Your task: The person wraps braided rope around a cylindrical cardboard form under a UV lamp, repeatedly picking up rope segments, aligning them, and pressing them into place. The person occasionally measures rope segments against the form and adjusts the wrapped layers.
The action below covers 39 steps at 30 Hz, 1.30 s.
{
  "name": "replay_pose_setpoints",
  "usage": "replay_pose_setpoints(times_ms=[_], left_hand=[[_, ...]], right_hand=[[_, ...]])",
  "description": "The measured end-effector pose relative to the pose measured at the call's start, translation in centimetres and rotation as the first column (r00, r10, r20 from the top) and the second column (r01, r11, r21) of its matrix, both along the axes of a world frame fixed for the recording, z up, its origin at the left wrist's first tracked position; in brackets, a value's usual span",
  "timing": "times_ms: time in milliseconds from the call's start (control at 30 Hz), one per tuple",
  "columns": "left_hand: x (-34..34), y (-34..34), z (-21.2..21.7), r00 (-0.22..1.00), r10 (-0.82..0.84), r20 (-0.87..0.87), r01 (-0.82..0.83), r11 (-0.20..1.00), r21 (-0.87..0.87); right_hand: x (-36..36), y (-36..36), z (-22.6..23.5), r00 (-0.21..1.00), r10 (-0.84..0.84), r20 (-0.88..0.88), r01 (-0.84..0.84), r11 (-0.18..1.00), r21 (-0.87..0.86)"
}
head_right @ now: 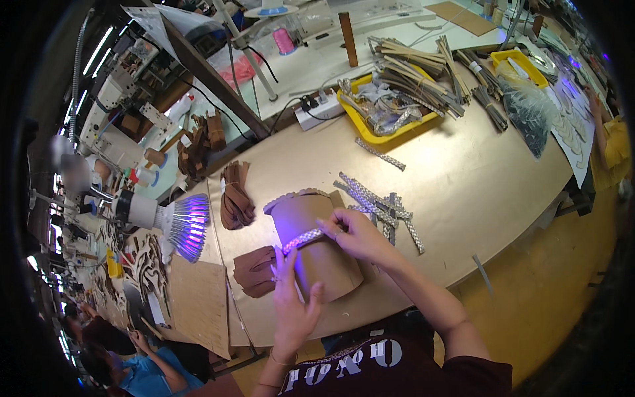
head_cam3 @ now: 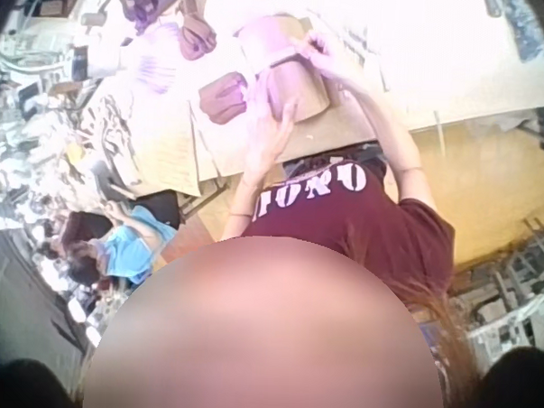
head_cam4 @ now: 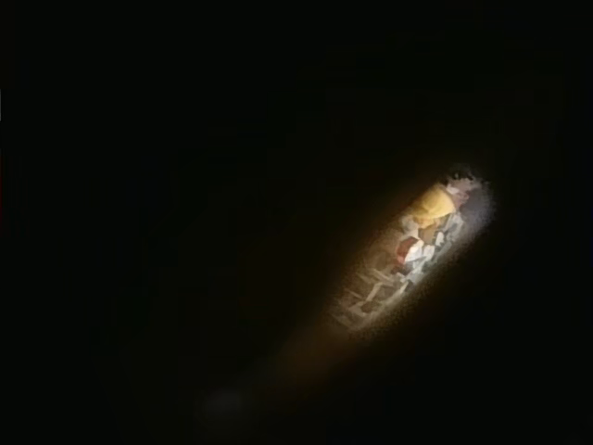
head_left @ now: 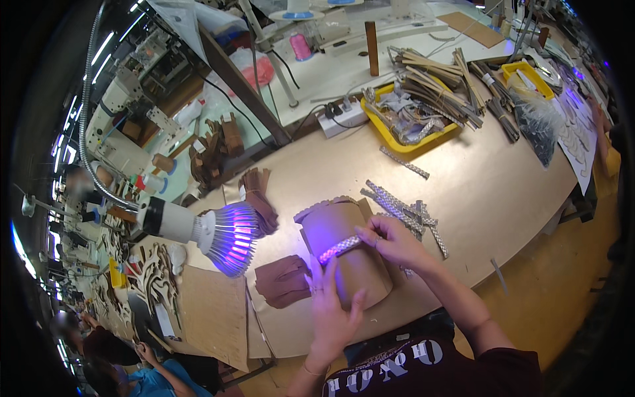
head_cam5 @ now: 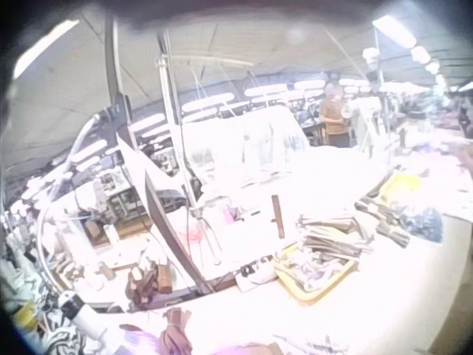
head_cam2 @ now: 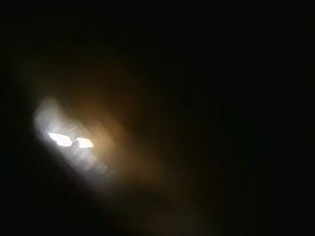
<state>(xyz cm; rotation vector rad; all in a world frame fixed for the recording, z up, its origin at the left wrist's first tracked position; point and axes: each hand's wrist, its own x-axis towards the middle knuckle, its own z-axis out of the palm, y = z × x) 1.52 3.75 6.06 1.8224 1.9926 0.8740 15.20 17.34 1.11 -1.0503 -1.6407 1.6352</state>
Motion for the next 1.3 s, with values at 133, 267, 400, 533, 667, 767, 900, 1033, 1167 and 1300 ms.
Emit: replay_pose_setpoints(times_ms=[133, 267, 400, 533, 667, 767, 900, 1033, 1167, 1300], left_hand=[[-2.1, 3.2, -1.2, 0.986, 0.007, 0.165, -0.016, 0.999, 0.052], [-2.7, 5.2, -2.7, 0.978, -0.002, 0.211, 0.003, 1.0, -0.007], [-2.5, 3.8, -3.7, 0.974, -0.055, 0.218, 0.022, 0.988, 0.151], [-3.0, -0.5, -5.1, 0.96, 0.135, 0.246, -0.172, 0.976, 0.137], [-5.4, -3.1, -7.1, 0.946, 0.316, -0.074, -0.292, 0.928, 0.23], [-6.9, -4.1, -7.9, 0.924, 0.315, -0.215, -0.267, 0.937, 0.226], [-7.3, -4.0, -8.4, 0.938, 0.306, -0.162, -0.28, 0.946, 0.163], [-7.3, -3.7, -8.7, 0.931, 0.338, -0.137, -0.315, 0.934, 0.167], [-7.8, -3.9, -8.9, 0.935, 0.353, -0.036, -0.346, 0.93, 0.128], [-8.4, -4.0, -9.0, 0.938, 0.337, 0.084, -0.344, 0.934, 0.098]], right_hand=[[-2.0, 3.3, 0.5, 0.972, -0.082, 0.221, 0.047, 0.986, 0.159], [-2.7, 3.8, 0.2, 0.928, -0.147, 0.341, 0.047, 0.958, 0.285], [-1.9, 2.1, -0.4, 0.864, -0.305, 0.401, 0.205, 0.94, 0.272], [1.0, 0.6, 0.3, 0.876, -0.398, 0.272, 0.277, 0.877, 0.392], [3.2, -0.6, 1.6, 0.884, -0.44, 0.155, 0.369, 0.863, 0.344], [3.0, -1.9, 2.7, 0.901, -0.405, 0.159, 0.321, 0.866, 0.384], [1.3, -4.0, 4.4, 0.931, -0.302, 0.206, 0.141, 0.817, 0.559], [-0.5, -6.1, 5.9, 0.91, -0.096, 0.404, -0.256, 0.636, 0.728], [-2.9, -7.9, 6.1, 0.755, 0.099, 0.648, -0.636, 0.354, 0.686], [-5.6, -9.8, 5.2, 0.585, 0.041, 0.81, -0.806, 0.139, 0.575]])
